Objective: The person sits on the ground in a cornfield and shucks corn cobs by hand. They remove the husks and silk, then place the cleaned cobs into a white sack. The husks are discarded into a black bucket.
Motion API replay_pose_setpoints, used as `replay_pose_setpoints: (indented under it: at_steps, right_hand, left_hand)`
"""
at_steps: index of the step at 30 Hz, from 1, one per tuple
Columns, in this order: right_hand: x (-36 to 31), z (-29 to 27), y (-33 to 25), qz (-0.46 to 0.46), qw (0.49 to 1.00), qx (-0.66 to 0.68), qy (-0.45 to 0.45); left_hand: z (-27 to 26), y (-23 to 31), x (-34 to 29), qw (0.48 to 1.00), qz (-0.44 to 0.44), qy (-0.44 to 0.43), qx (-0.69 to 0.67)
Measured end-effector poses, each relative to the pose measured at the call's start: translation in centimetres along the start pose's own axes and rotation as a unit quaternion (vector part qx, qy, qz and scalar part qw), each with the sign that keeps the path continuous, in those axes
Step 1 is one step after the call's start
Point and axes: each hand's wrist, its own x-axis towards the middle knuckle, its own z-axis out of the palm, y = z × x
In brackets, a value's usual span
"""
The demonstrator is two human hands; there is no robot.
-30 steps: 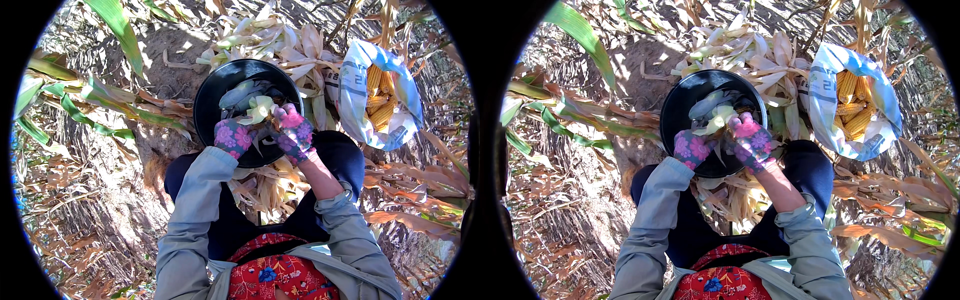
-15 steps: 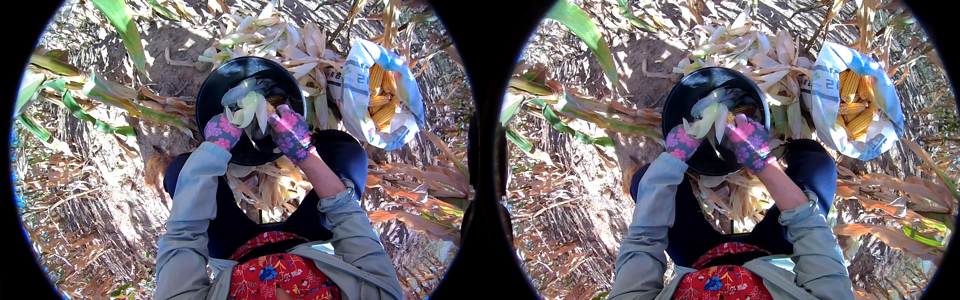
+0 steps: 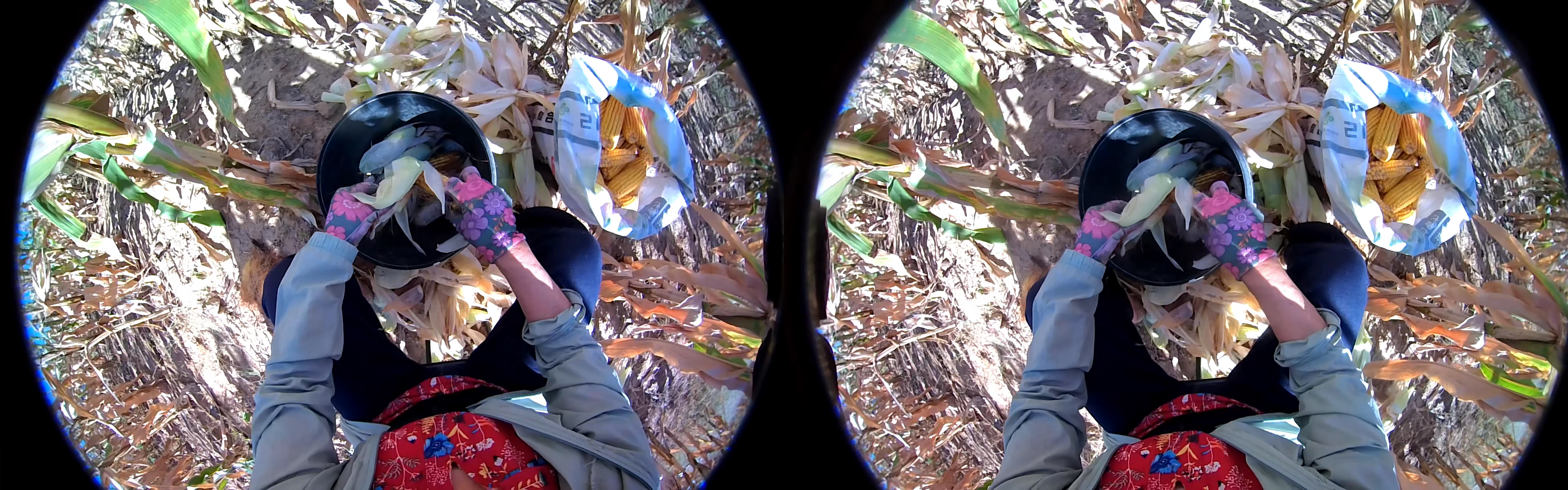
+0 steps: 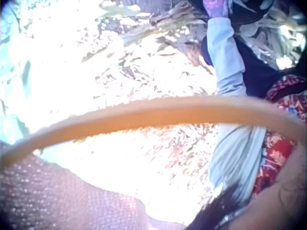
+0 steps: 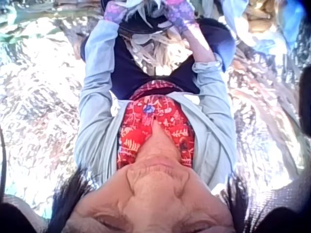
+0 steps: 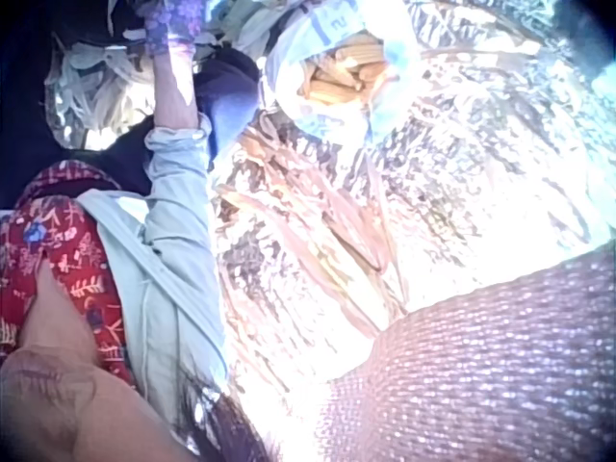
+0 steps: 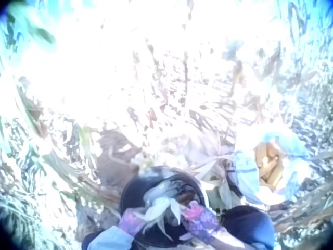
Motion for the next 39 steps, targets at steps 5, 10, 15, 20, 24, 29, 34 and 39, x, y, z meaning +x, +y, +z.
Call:
replay_pose_setpoints:
  at_steps: [5,10,15,20,24,29,34,39]
  right_hand:
    - [0.0,-1.6,-1.1,0.032,0.999,0.013,-0.023]
    - [-0.1,-1.9,-0.9,0.011,0.998,0.060,0.019]
    - [-0.2,-2.4,-0.8,0.016,0.993,0.115,0.021]
    - [-0.2,-0.6,-0.8,0.087,0.956,0.281,-0.021]
    - [0.0,-2.1,-1.0,0.001,0.999,0.046,-0.026]
    - [0.0,-1.8,-0.9,-0.033,0.997,0.046,-0.060]
    - [0.1,-1.9,-1.2,-0.060,0.995,0.025,-0.077]
    - [-0.2,-1.2,-0.6,-0.068,0.989,0.110,-0.078]
  left_hand:
    - [0.2,0.0,-0.6,0.987,0.074,-0.020,-0.140]
    - [0.6,-1.3,0.1,0.978,0.004,-0.026,-0.205]
    - [0.8,0.8,-0.1,0.967,-0.130,-0.082,-0.204]
    - [1.5,-4.8,1.5,0.995,0.018,-0.091,-0.044]
    - [1.4,-0.6,0.1,0.974,-0.070,-0.055,-0.209]
    - [1.0,0.0,-0.2,0.987,-0.054,-0.096,-0.118]
    - [1.6,-1.6,0.6,1.000,0.020,0.015,0.004]
    - [1.3,0.2,0.0,0.998,-0.013,-0.052,-0.037]
